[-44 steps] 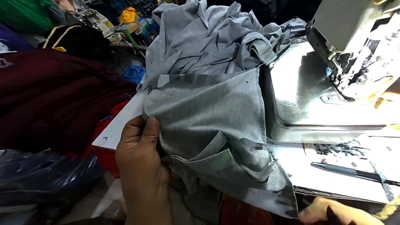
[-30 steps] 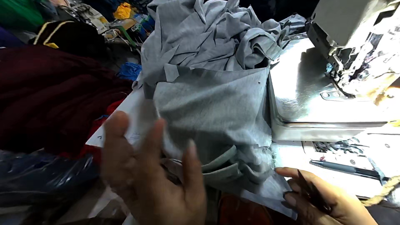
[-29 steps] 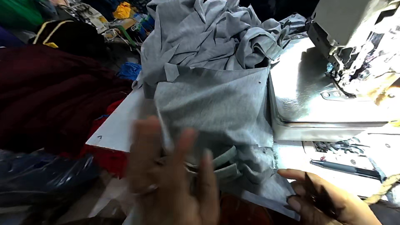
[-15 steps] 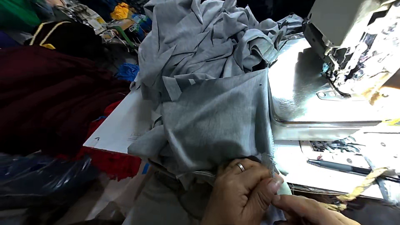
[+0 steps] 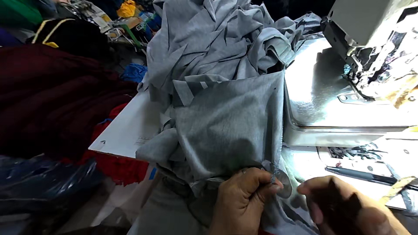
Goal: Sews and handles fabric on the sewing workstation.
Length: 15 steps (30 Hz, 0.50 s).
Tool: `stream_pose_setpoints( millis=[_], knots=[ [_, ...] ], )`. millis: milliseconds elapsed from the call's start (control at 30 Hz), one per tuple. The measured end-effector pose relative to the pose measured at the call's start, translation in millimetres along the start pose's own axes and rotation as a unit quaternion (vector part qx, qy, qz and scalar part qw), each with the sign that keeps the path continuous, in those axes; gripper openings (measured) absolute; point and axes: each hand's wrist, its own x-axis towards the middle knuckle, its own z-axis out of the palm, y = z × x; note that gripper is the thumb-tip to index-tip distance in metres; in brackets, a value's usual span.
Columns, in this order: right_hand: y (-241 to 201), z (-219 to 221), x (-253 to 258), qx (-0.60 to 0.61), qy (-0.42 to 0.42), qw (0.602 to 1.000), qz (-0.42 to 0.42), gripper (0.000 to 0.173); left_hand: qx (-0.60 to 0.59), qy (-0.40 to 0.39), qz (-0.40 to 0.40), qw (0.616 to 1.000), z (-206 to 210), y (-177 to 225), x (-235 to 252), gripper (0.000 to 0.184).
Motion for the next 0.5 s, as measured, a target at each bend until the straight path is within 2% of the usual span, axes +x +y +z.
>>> stream_pose_setpoints(
  millis=[67, 167, 267, 500],
  knots=[
    [0, 4, 5, 0.04, -0.034, 0.998, 0.026, 0.074, 0.0, -0.007, 0.001, 1.0, 0, -1, 0, 0.024],
    [1, 12, 10, 0.061, -0.067, 0.993, 0.071, 0.061, -0.011, -0.003, 0.005, 1.0, -1, -3, -1, 0.025],
    [3, 13, 13, 0.015, -0.075, 0.993, 0.095, 0.051, -0.015, -0.003, 0.005, 1.0, -4, -4, -2, 0.026],
    [0, 12, 18, -0.029, -0.068, 0.99, 0.117, 0.044, 0.034, -0.032, 0.03, 0.998, -5, -2, -1, 0.025]
  ],
)
